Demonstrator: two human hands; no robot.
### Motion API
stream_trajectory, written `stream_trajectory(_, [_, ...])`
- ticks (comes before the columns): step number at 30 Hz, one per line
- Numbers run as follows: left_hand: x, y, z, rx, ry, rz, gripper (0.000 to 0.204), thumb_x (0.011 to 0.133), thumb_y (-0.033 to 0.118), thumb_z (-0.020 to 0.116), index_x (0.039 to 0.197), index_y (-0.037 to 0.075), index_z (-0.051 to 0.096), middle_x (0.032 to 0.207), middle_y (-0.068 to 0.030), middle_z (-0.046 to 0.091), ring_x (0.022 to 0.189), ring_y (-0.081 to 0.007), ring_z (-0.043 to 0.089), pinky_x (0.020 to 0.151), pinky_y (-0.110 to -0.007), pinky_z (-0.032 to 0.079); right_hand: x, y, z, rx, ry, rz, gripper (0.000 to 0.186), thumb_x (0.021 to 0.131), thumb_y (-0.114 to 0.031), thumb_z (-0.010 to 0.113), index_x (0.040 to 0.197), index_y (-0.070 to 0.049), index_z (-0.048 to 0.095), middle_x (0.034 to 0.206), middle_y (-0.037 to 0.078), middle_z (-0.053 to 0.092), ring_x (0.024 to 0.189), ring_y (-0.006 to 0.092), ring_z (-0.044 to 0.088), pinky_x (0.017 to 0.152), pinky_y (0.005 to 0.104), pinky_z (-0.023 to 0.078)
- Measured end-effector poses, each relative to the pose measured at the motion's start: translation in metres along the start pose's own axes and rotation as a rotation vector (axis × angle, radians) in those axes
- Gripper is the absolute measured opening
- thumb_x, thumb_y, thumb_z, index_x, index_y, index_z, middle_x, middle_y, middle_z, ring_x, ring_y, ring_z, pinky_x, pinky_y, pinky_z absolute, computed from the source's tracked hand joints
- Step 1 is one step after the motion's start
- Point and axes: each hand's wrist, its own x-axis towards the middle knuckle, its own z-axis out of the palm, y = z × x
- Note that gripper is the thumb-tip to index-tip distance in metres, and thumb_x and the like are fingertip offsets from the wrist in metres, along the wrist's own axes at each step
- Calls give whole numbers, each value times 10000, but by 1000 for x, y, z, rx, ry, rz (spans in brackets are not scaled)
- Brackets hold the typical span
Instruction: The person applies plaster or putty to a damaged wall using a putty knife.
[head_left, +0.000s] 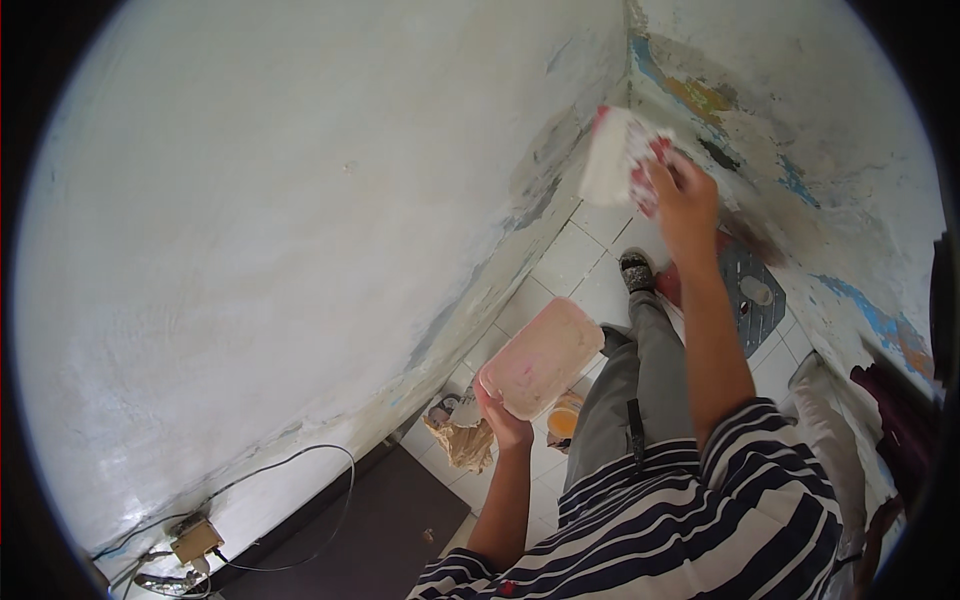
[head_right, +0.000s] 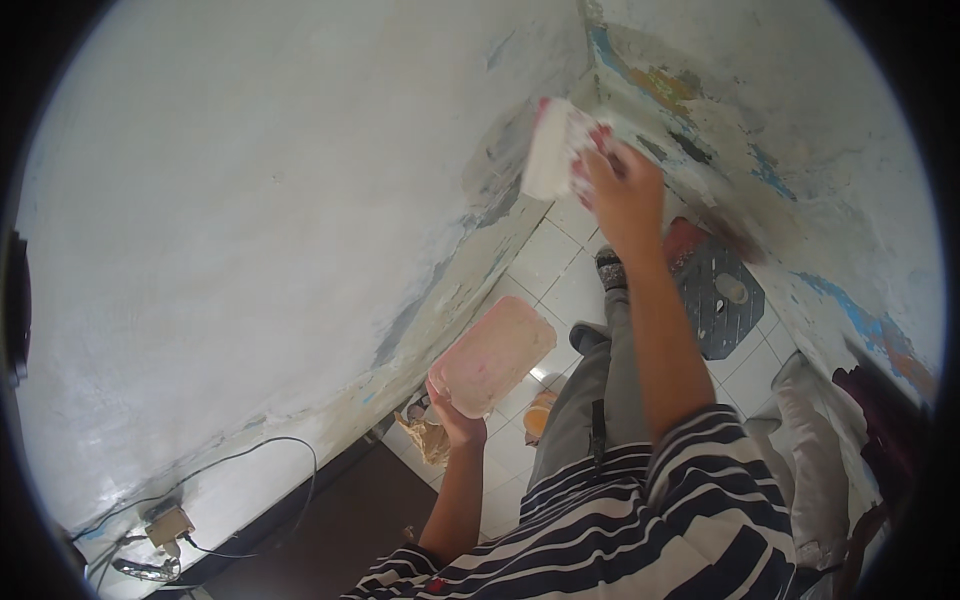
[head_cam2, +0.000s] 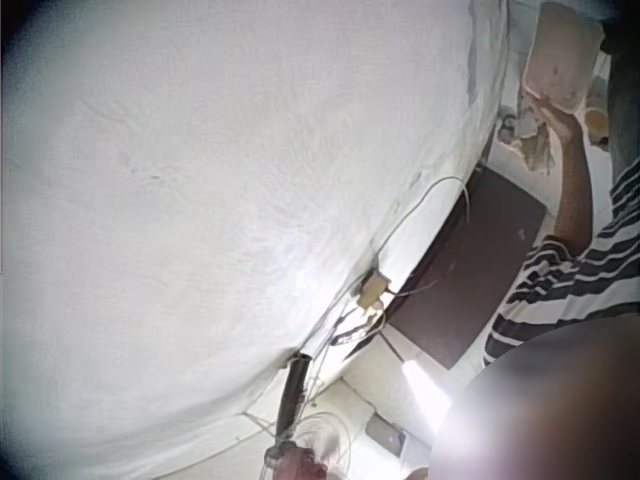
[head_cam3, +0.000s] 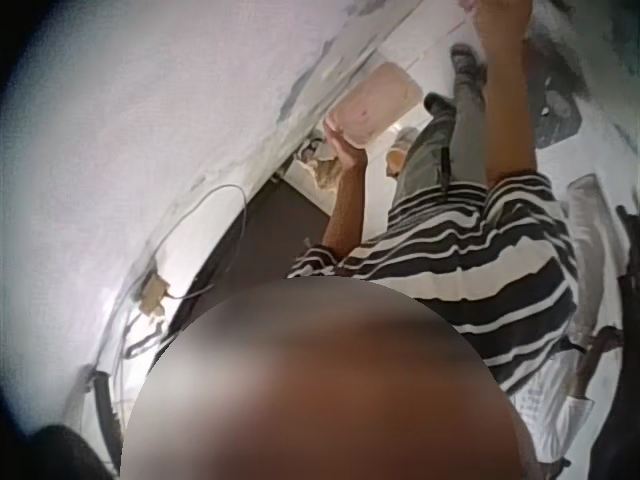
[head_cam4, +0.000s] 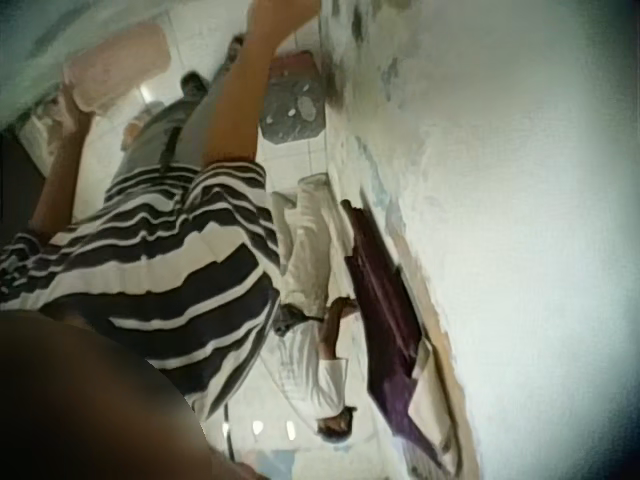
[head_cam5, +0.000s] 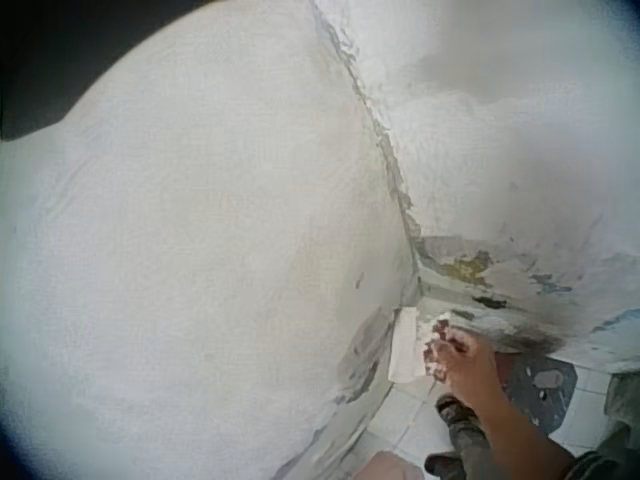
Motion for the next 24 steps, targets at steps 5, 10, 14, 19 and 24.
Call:
stream_trajectory(5, [35,-2,11,-92,9,-50,578,939,333,495,1396,-1,381,1328,-136,500,1268,-256,488,1077,-404,393,-63,-8,-47,84,-160,106,152,916,-29,578,1028,23,665,958,92,677,870,105,615,759,267,505])
stream_trajectory(10, [72,4,46,26,-36,12,566,878,213,445,1393,-20,407,1311,-141,508,1253,-238,482,1076,-386,380,-86,-21,-48,-238,-608,-381,219,867,3,595,1069,-16,676,1025,140,697,936,258,663,859,341,515])
stream_trajectory(14, [80,24,69,68,-75,86,604,837,177,428,1406,-24,410,1306,-144,512,1239,-232,489,1069,-377,382,-92,-18,-14,-465,-818,-719,237,812,27,592,1027,-22,677,1025,140,685,957,334,637,857,410,517])
stream_trajectory(19, [84,45,68,41,-134,193,648,801,191,444,1411,-24,414,1289,-148,531,1219,-235,507,1070,-376,382,-102,-24,15,-533,-900,-833,270,758,16,595,1008,-45,677,984,117,682,961,314,637,825,419,517])
stream_trajectory(24, [91,54,52,105,-220,298,683,763,236,524,1389,-29,452,1271,-140,546,1199,-224,521,1071,-366,374,-104,-33,20,-530,-1064,-743,248,742,18,597,980,-33,649,944,125,670,936,326,631,809,430,514])
